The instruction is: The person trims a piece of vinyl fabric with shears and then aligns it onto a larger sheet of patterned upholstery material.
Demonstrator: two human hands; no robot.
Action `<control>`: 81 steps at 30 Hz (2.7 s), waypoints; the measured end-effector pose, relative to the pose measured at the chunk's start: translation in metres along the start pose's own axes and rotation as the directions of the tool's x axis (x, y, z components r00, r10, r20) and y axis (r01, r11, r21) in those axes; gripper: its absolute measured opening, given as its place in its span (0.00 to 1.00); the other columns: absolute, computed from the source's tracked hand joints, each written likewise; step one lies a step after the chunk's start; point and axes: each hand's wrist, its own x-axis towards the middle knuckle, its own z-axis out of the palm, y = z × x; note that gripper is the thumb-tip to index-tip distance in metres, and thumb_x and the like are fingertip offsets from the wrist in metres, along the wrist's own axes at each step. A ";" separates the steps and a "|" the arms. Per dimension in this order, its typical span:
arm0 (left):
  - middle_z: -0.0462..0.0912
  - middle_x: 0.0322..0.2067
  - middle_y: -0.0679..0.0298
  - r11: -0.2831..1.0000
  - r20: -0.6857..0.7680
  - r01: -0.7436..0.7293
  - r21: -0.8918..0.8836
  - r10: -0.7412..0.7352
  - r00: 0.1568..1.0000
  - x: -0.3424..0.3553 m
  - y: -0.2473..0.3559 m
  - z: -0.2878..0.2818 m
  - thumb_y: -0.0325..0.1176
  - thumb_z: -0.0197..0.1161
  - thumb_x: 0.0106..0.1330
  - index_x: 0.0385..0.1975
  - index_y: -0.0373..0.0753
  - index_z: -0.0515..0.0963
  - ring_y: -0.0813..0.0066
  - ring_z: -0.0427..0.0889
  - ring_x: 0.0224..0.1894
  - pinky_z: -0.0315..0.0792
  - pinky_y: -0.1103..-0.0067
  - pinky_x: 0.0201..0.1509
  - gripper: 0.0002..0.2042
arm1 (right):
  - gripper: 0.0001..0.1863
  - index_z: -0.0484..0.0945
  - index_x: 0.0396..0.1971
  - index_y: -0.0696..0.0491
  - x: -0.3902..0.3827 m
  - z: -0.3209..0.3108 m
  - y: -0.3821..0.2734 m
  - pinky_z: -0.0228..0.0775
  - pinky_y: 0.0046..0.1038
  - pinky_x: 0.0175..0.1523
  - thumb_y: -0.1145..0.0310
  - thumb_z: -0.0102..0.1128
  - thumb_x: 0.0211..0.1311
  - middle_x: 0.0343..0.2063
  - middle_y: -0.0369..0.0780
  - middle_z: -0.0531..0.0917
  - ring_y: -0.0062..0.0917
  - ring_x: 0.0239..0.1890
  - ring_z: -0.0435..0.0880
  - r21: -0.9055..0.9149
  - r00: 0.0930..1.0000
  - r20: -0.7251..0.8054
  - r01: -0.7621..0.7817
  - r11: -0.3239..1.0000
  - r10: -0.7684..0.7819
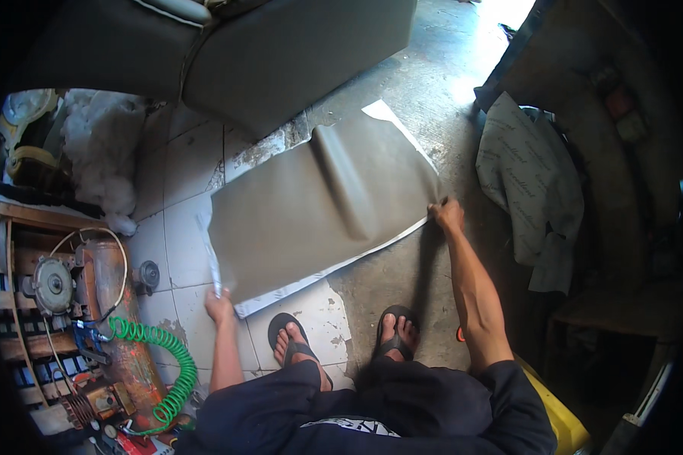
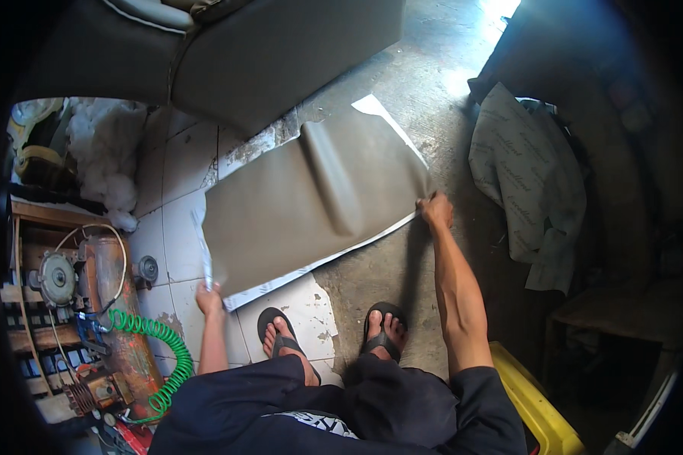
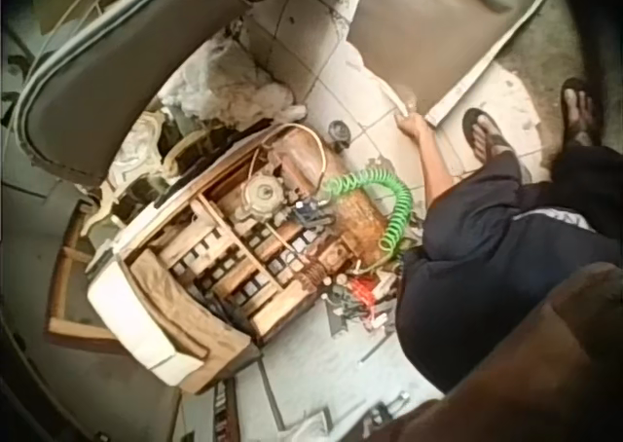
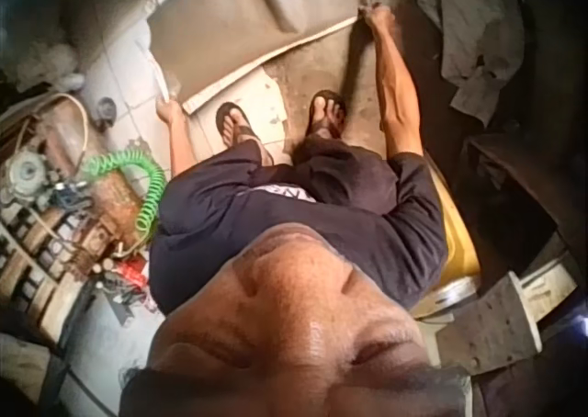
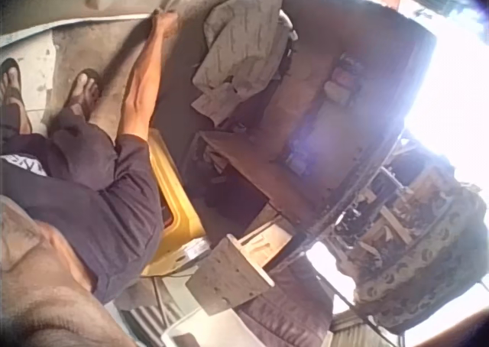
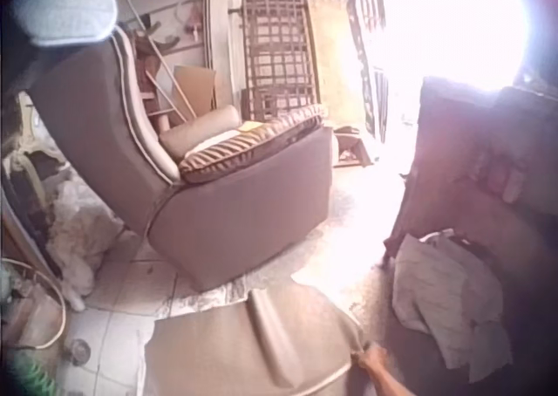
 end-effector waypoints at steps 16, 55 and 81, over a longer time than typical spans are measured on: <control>0.77 0.45 0.48 0.805 0.037 -0.213 0.554 0.232 0.972 -0.017 0.033 -0.041 0.34 0.60 0.67 0.49 0.31 0.73 0.48 0.79 0.49 0.72 0.61 0.53 0.16 | 0.17 0.82 0.35 0.54 -0.054 0.010 -0.008 0.73 0.41 0.49 0.56 0.66 0.51 0.36 0.46 0.86 0.41 0.41 0.84 0.135 0.969 -0.156 0.215 0.967 -0.194; 0.80 0.52 0.64 0.034 -0.124 -0.462 -0.886 0.944 0.307 0.017 0.455 -0.181 0.28 0.56 0.68 0.54 0.39 0.76 0.75 0.76 0.56 0.65 0.78 0.64 0.15 | 0.17 0.81 0.49 0.57 -0.153 -0.127 -0.182 0.71 0.27 0.57 0.72 0.67 0.59 0.42 0.36 0.85 0.21 0.49 0.80 0.782 0.416 -0.287 0.622 0.040 -0.863; 0.76 0.52 0.52 0.946 0.222 0.320 0.057 -0.324 0.920 0.004 -0.005 -0.009 0.47 0.67 0.63 0.56 0.38 0.70 0.57 0.78 0.48 0.75 0.64 0.48 0.27 | 0.28 0.67 0.57 0.58 -0.098 0.056 -0.037 0.71 0.47 0.53 0.68 0.63 0.57 0.50 0.54 0.70 0.52 0.50 0.74 -0.125 0.751 -0.279 0.589 0.798 -0.599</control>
